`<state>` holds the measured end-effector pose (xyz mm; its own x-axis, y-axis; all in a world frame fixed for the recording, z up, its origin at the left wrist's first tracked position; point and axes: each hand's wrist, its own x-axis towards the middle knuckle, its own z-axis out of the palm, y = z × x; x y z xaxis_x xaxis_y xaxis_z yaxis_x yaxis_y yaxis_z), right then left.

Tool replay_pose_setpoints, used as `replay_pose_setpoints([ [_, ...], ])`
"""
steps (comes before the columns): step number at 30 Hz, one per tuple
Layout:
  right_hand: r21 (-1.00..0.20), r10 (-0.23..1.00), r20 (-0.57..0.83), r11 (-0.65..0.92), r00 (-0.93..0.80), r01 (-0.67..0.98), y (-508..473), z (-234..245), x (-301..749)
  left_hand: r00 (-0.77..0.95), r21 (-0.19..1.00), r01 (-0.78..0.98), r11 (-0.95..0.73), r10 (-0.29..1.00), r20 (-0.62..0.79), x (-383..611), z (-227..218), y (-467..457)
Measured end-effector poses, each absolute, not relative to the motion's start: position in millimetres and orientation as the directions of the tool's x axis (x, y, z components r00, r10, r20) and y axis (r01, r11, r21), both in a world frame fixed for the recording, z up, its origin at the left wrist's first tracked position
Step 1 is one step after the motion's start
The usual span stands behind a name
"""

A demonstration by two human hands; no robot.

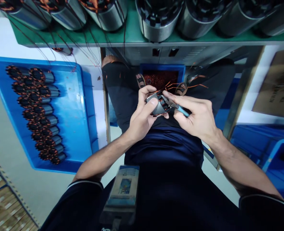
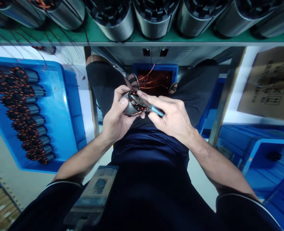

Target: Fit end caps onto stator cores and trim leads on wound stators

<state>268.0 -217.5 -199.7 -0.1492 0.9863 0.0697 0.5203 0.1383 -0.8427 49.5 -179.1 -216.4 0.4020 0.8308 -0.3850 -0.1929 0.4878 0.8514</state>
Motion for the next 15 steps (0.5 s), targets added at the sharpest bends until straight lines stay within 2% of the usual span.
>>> replay_pose_setpoints([
  [5,-0.796,0.992,0.056,0.114,-0.114,0.594,-219.9,-201.1,274.6,0.284,0.897,-0.175,0.406,0.893,-0.349,50.5,-208.4,-185.2],
  [9,-0.737,0.980,0.121,0.195,-0.158,0.647,-227.2,-188.5,275.9,0.256,0.903,-0.224,0.366,0.916,-0.308,56.4,-189.1,-189.7],
  [13,-0.728,0.969,0.171,0.247,-0.180,0.639,-230.4,-173.2,269.5,0.172,0.926,-0.194,0.323,0.941,-0.292,64.5,-175.8,-195.8],
  [15,-0.719,0.965,0.190,0.262,-0.180,0.644,-230.4,-168.6,266.6,0.174,0.912,-0.250,0.325,0.942,-0.288,67.3,-173.3,-198.1],
])
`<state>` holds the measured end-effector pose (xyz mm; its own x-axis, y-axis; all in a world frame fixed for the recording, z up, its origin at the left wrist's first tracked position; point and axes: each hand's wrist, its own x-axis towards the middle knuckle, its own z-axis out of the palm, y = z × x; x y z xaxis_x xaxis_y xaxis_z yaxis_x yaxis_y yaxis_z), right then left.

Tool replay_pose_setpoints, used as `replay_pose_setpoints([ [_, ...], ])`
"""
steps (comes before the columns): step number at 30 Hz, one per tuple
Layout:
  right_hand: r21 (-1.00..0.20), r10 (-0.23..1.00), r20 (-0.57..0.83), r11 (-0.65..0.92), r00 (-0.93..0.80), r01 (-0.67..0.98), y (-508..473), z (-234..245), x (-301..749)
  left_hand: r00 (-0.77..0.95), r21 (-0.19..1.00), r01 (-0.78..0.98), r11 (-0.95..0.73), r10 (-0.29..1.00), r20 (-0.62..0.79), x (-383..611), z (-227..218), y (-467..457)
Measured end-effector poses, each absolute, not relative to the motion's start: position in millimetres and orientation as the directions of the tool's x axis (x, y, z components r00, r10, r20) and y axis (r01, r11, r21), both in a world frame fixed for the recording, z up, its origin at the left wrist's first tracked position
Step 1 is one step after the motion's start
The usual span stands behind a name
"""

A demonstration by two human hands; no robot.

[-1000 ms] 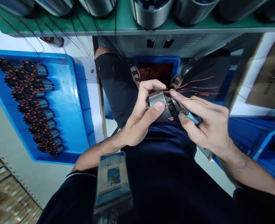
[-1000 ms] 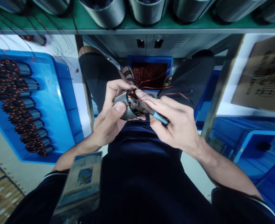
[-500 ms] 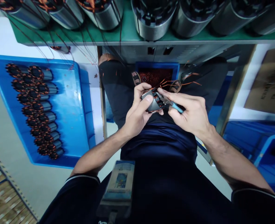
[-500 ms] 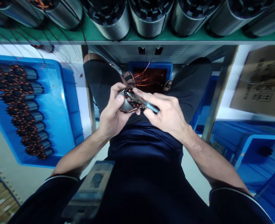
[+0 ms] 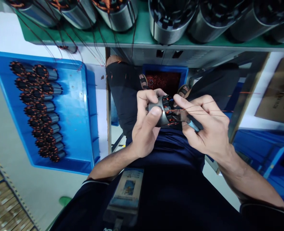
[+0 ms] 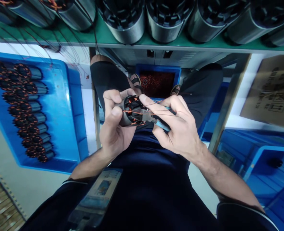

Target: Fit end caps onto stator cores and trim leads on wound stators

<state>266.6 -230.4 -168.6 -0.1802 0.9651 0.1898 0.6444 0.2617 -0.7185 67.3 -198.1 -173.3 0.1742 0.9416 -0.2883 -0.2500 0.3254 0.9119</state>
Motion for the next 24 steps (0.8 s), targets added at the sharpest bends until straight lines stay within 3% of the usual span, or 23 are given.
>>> replay_pose_setpoints([
  [4,-0.703,0.956,0.232,0.291,-0.178,0.648,-230.1,-166.4,265.0,0.222,0.831,-0.452,0.326,0.943,-0.249,69.5,-174.6,-200.7],
  [7,-0.702,0.954,0.245,0.299,-0.175,0.646,-230.9,-166.9,266.0,0.229,0.815,-0.494,0.302,0.950,-0.212,69.7,-177.1,-201.7],
  [15,-0.682,0.979,0.156,0.201,-0.128,0.703,-232.8,-162.4,265.9,0.182,0.865,-0.444,0.232,0.969,-0.167,69.9,-180.6,-205.0],
  [21,-0.721,0.969,0.164,0.246,-0.185,0.648,-230.5,-155.0,265.0,0.167,0.928,-0.342,0.145,0.982,-0.092,70.9,-189.4,-209.2],
  [24,-0.743,0.970,0.144,0.237,-0.197,0.626,-231.0,-154.9,264.5,0.165,0.922,-0.348,0.171,0.979,-0.120,71.9,-189.3,-210.0],
])
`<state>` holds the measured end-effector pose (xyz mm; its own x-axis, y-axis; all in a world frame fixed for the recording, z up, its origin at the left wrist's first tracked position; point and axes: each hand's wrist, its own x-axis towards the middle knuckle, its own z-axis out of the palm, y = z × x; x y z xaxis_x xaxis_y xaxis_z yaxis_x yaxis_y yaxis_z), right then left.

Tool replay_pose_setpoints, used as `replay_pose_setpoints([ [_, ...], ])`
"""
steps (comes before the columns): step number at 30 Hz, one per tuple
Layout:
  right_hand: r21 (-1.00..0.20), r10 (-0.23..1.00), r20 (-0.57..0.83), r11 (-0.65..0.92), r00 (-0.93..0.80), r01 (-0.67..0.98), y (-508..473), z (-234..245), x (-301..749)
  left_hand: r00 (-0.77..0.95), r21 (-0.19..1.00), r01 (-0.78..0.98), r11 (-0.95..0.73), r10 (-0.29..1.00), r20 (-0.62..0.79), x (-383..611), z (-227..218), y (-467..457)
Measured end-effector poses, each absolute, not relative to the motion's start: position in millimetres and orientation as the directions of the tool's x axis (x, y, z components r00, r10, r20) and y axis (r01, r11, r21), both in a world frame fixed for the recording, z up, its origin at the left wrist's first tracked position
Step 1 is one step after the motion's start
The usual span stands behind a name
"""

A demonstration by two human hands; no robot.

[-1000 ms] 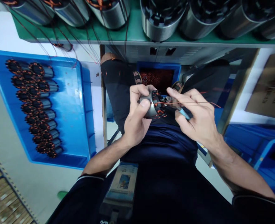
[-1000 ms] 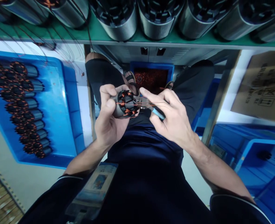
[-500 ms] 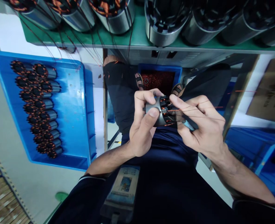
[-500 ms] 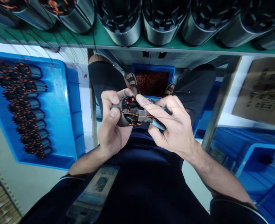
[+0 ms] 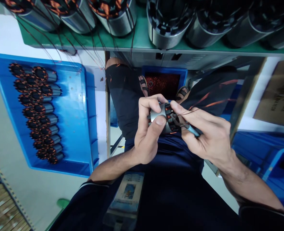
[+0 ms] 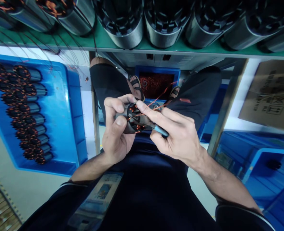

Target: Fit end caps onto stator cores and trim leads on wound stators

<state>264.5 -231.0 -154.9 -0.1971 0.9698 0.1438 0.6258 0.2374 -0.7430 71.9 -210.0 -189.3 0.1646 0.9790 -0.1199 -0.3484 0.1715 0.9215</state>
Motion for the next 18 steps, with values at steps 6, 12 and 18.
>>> replay_pose_setpoints([
  [6,-0.738,0.974,0.129,0.219,-0.185,0.638,-227.8,-161.5,262.4,0.176,0.890,-0.375,0.260,0.962,-0.208,73.5,-187.8,-211.2],
  [12,-0.877,0.979,-0.010,0.088,-0.202,0.472,-215.0,-176.4,265.9,0.145,0.884,-0.358,0.300,0.953,-0.265,66.2,-207.9,-210.2],
  [18,-0.963,0.958,-0.212,-0.172,-0.192,0.207,-212.2,-182.1,257.1,0.131,0.978,0.067,-0.199,0.973,0.189,44.7,-221.5,-204.9],
])
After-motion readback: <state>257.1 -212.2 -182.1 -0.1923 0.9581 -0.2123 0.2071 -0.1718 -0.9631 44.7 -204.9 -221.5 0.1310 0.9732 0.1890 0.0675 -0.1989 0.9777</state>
